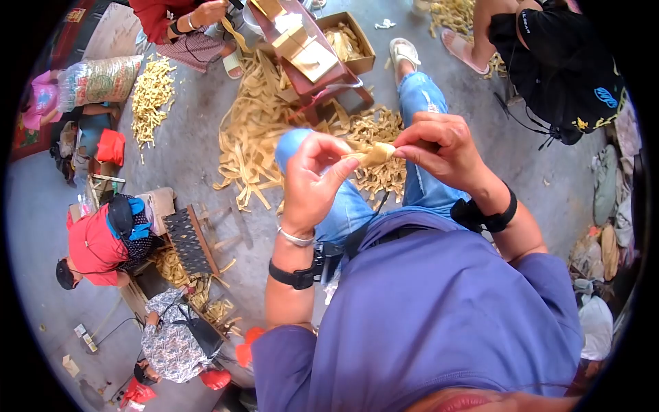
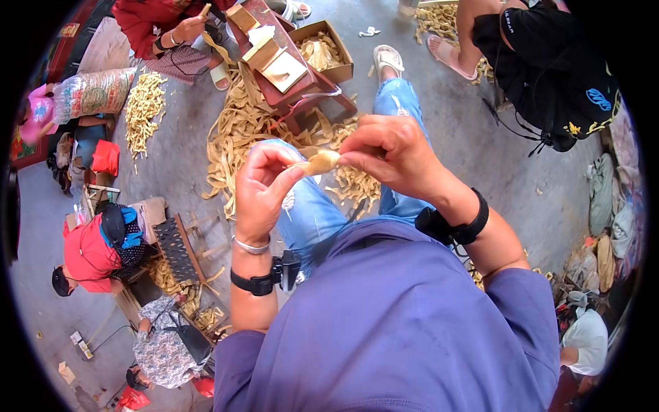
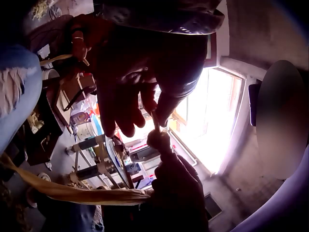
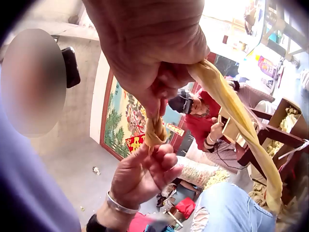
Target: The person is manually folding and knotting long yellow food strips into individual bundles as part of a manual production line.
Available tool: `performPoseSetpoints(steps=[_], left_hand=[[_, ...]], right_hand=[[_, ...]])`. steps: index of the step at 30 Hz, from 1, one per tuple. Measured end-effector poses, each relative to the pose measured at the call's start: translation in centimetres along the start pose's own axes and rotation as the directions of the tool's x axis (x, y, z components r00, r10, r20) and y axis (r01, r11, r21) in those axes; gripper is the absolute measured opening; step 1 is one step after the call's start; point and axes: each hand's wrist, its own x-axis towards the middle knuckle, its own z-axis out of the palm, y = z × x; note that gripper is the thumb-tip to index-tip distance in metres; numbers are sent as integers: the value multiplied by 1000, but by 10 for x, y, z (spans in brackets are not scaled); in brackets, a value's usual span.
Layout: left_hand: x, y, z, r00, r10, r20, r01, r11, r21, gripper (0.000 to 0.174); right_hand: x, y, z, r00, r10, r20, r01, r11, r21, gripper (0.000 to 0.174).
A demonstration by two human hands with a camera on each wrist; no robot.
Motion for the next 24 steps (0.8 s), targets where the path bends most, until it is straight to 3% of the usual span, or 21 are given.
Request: performPoseSetpoints(steps=[1, 4, 6, 7, 10, 11, 14, 15, 18, 21, 23, 24], left_hand=[[4, 7, 8, 995, 95, -16, -93, 992, 86, 29], [8, 28, 11, 985, 117, 129, -149, 949, 277, 53], [9, 32, 10, 970, 69, 234, -158, 910, 384, 57], [8, 37, 10, 977, 143, 156, -200, 871, 450, 43], [6, 35, -3, 971, 153, 184, -232, 788, 571, 18], [7, 38, 0, 968, 181, 173, -246, 816, 522, 17], [3, 36, -11, 989, 75, 124, -114, 931, 347, 19], [0, 34, -12, 994, 64, 94, -90, 946, 312, 24], [-6, 23, -32, 981, -156, 111, 129, 967, 217, 20], [9, 7, -23, 997, 83, 2, -83, 988, 133, 27], [17, 18, -14, 966, 235, 110, -259, 892, 370, 38], [17, 29, -7, 973, 174, 154, -223, 883, 412, 44]], right_hand=[[1, -1, 2, 1000, 1, 0, -1, 1000, 8, 11], [7, -7, 8, 994, 102, 49, -104, 993, 56, 11], [7, -7, 8, 983, 184, 14, -184, 969, 165, 11], [8, -7, 8, 974, 228, -4, -221, 950, 220, 11], [10, -5, 7, 950, 311, -4, -299, 916, 269, 12], [12, -7, 6, 966, 259, -1, -254, 947, 198, 10], [13, -2, -2, 997, 18, 69, -25, 995, 98, 10], [11, -5, -3, 992, 118, 53, -126, 977, 173, 10], [4, 1, -3, 981, 192, 30, -194, 953, 233, 11], [10, -3, -3, 982, 180, 64, -186, 978, 97, 10], [16, -6, -1, 988, 127, 83, -131, 990, 48, 9], [19, -10, 2, 993, 74, 87, -77, 997, 32, 9]])
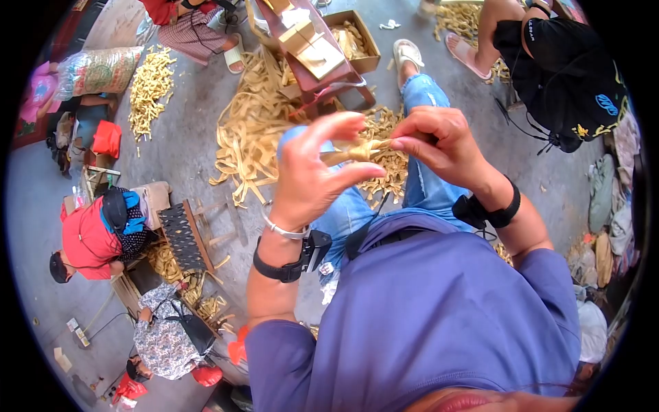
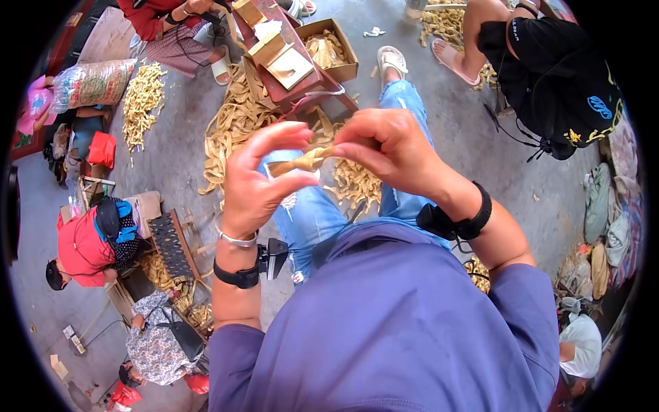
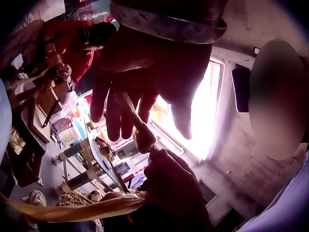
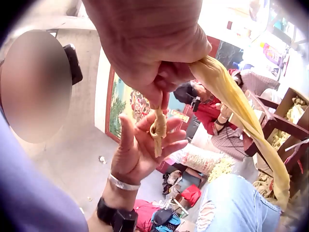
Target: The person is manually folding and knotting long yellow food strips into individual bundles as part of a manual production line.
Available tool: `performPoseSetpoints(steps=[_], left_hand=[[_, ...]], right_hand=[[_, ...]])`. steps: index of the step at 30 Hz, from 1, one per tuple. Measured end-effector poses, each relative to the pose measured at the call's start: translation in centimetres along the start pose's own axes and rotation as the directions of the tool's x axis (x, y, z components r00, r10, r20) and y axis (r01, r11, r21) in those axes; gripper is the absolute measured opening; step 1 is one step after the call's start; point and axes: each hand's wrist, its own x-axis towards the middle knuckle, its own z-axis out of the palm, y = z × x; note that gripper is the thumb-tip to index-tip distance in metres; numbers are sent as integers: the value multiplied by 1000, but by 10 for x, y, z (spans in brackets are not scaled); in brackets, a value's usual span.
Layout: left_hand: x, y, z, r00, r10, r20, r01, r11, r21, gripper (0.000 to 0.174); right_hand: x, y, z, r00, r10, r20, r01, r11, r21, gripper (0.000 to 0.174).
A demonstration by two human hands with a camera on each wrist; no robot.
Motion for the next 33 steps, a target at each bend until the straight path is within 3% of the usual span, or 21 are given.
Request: performPoseSetpoints(steps=[1, 2, 4, 7, 10, 13, 17, 20, 23, 26, 33], left_hand=[[3, 13, 2, 997, -37, 65, 34, 998, 44, 52], [6, 14, 8, 993, 95, 65, -104, 983, 155, 38], [8, 19, 5, 984, 79, 157, -124, 944, 305, 21], [1, 17, 2, 967, 137, 217, -206, 917, 342, 12], [-4, 16, -2, 967, 134, 218, -199, 928, 315, 9], [-5, 5, -5, 975, 40, 220, -99, 960, 261, 9], [8, -27, -8, 981, -5, 194, -43, 969, 243, 11], [45, -67, -20, 997, -12, 72, -3, 978, 208, 14], [85, -97, -31, 984, -177, 12, 174, 976, 130, 17], [120, -138, -38, 977, -192, -93, 199, 977, 75, 17], [151, -186, -52, 967, -191, -168, 218, 963, 157, 17]], right_hand=[[2, -3, 2, 999, -53, 7, 53, 998, -21, 9], [4, -7, 1, 998, -67, 10, 67, 997, -22, 8], [9, -10, -2, 995, -101, 12, 101, 995, -26, 8], [7, -6, -9, 988, -117, 101, 120, 993, -22, 9], [3, -3, -18, 982, -79, 170, 82, 997, -10, 8], [6, 5, -15, 982, -38, 183, 34, 999, 29, 7], [18, 37, -6, 983, 0, 185, -5, 1000, 30, 10], [61, 65, 6, 994, 0, 105, -5, 999, 50, 11], [108, 117, 13, 990, -90, 113, 88, 996, 22, 13], [150, 156, 23, 974, -219, 50, 225, 949, -221, 14], [193, 188, 48, 997, 40, 60, -26, 975, -221, 15]])
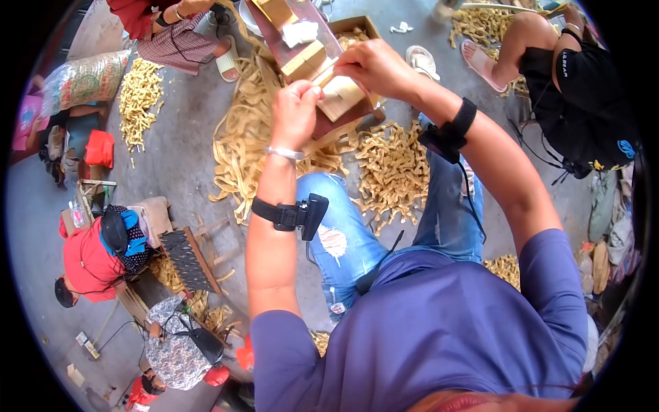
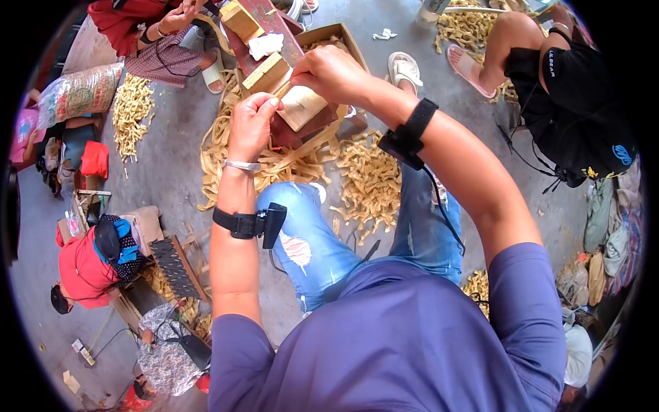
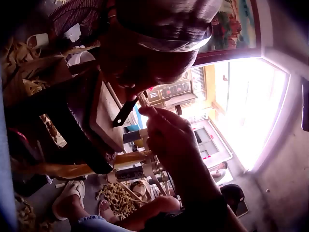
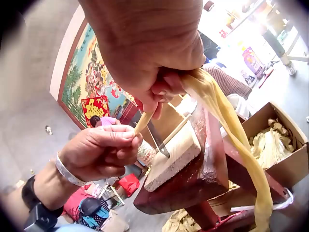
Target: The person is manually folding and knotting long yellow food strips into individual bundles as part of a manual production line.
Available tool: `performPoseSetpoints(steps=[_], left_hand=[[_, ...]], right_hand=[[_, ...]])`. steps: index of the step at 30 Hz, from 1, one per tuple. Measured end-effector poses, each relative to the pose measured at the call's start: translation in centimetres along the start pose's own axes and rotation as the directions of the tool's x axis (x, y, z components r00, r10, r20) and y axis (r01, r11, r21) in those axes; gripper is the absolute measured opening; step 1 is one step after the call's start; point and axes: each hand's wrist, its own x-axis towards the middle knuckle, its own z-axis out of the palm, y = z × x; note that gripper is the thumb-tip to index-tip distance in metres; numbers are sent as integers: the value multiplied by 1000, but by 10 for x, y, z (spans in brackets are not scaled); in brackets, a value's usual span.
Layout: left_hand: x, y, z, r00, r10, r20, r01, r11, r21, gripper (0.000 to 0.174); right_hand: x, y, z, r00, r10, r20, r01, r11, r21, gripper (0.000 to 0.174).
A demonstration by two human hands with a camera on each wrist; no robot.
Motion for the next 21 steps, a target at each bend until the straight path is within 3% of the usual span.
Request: performPoseSetpoints(steps=[1, 2, 3, 4, 5, 7, 8, 9, 10, 11, 13, 15, 17, 20, 21], left_hand=[[3, -3, 0, 1000, 15, -12, -15, 1000, 18, 17], [5, -5, 1, 998, -58, 30, 56, 996, 75, 18], [2, -10, 1, 992, -104, 70, 103, 994, 21, 19], [-2, -16, 3, 984, -143, 109, 147, 989, -32, 19], [-5, -20, 4, 973, -177, 149, 191, 978, -84, 20], [-23, 5, 6, 909, -269, 318, 338, 922, -186, 28], [-33, 19, 12, 870, -302, 390, 407, 886, -223, 30], [-43, 26, 18, 824, -327, 463, 477, 841, -255, 33], [-44, 21, 22, 839, -134, 528, 84, 989, 118, 42], [-53, 20, 33, 836, -181, 519, 241, 969, -50, 42], [-66, 37, 51, 812, -271, 517, 496, 788, -365, 43], [-81, 63, 57, 843, -159, 514, 535, 342, -772, 41], [-91, 82, 64, 934, -148, 327, 358, 332, -873, 33], [-111, 125, 63, 946, -210, 245, 303, 322, -897, 19], [-118, 134, 62, 965, -168, 200, 254, 413, -875, 17]], right_hand=[[2, 5, 4, 1000, -7, 6, 7, 996, -92, 15], [4, 12, 11, 1000, -13, 14, 15, 983, -181, 15], [5, 18, 18, 1000, -16, 21, 21, 963, -267, 15], [4, 24, 21, 991, -119, -67, 106, 979, -173, 14], [0, 31, 19, 997, 50, -59, -49, 999, 13, 14], [-12, 10, -2, 929, 367, 45, -358, 862, 358, 14], [-19, 17, -2, 954, 297, 28, -256, 768, 587, 17], [-26, 19, -4, 976, 216, -16, -161, 773, 614, 21], [-37, 3, -9, 976, 215, -25, -136, 700, 701, 20], [-49, -13, -16, 977, 211, -33, -107, 619, 778, 19], [-74, -33, -26, 981, 192, 10, -119, 566, 816, 19], [-101, -51, -31, 991, 128, 32, -93, 508, 856, 19], [-129, -72, -34, 987, 159, 12, -98, 544, 833, 15], [-159, -100, -48, 993, 44, -107, 44, 710, 702, 14], [-168, -111, -51, 984, -12, -178, 122, 773, 623, 15]])
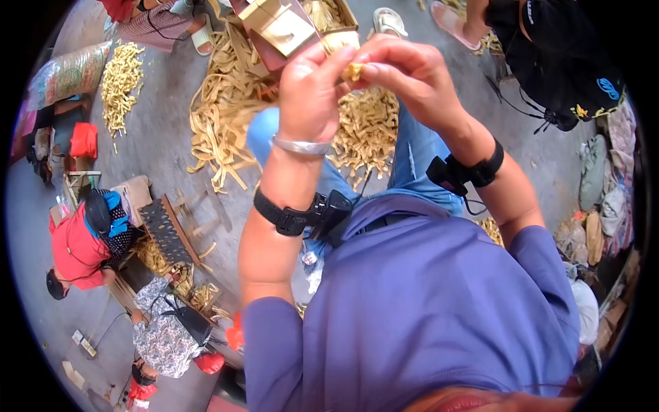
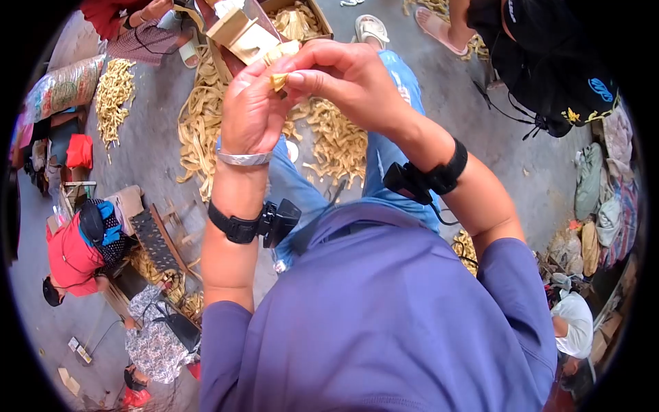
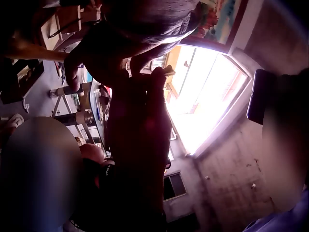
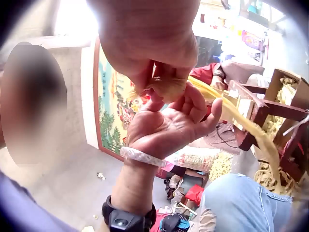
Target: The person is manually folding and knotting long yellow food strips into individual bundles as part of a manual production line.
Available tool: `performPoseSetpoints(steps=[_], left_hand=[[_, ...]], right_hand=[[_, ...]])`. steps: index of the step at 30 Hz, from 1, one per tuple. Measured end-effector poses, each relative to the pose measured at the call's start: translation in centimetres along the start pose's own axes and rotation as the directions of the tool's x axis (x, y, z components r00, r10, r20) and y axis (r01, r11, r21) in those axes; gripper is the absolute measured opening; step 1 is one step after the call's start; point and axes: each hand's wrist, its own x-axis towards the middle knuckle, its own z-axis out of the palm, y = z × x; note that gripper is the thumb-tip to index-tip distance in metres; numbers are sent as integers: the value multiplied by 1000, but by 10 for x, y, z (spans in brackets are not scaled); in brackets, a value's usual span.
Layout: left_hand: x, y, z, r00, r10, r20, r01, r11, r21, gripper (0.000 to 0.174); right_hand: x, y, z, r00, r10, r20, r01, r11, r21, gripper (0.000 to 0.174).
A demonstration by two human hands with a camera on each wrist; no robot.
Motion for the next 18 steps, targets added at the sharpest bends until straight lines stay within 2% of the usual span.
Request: performPoseSetpoints(steps=[1, 3, 4, 5, 6, 7, 10, 11, 13, 14, 15, 18], left_hand=[[-6, 3, 6, 997, 64, 29, -67, 994, 89, 16], [-16, 15, 22, 986, 150, 65, -162, 959, 233, 12], [-24, 25, 29, 975, 150, 165, -209, 871, 445, 13], [-35, 36, 35, 958, 124, 259, -264, 734, 626, 13], [-43, 46, 41, 937, 74, 342, -323, 556, 766, 14], [-49, 53, 50, 899, 113, 423, -433, 376, 819, 12], [-67, 72, 60, 868, 142, 476, -470, -79, 879, 9], [-70, 70, 58, 853, 237, 465, -470, -37, 882, 8], [-72, 69, 50, 841, 326, 432, -439, -55, 897, 11], [-74, 68, 46, 831, 371, 414, -422, -63, 904, 12], [-77, 64, 46, 822, 388, 416, -398, -130, 908, 12], [-79, 48, 40, 712, 428, 557, -434, -356, 828, 16]], right_hand=[[-6, -8, 1, 995, -97, -10, 96, 991, -93, 17], [-14, -16, -2, 964, -192, -184, 178, 980, -88, 15], [-15, -21, -2, 933, -239, -270, 223, 971, -91, 14], [-14, -29, -1, 927, -273, -257, 277, 961, -21, 11], [-13, -30, 3, 952, -210, -224, 239, 965, 111, 11], [-12, -31, 7, 972, -153, -180, 194, 951, 239, 11], [-14, -36, 10, 989, -73, -131, 108, 953, 281, 12], [-19, -42, 14, 988, 18, -155, 23, 965, 260, 12], [-17, -40, 17, 971, -52, -233, 101, 975, 199, 9], [-19, -43, 18, 970, 19, -243, 30, 980, 195, 10], [-23, -47, 18, 964, 88, -252, -39, 981, 192, 12], [-23, -39, 18, 934, 242, -261, -185, 957, 225, 15]])
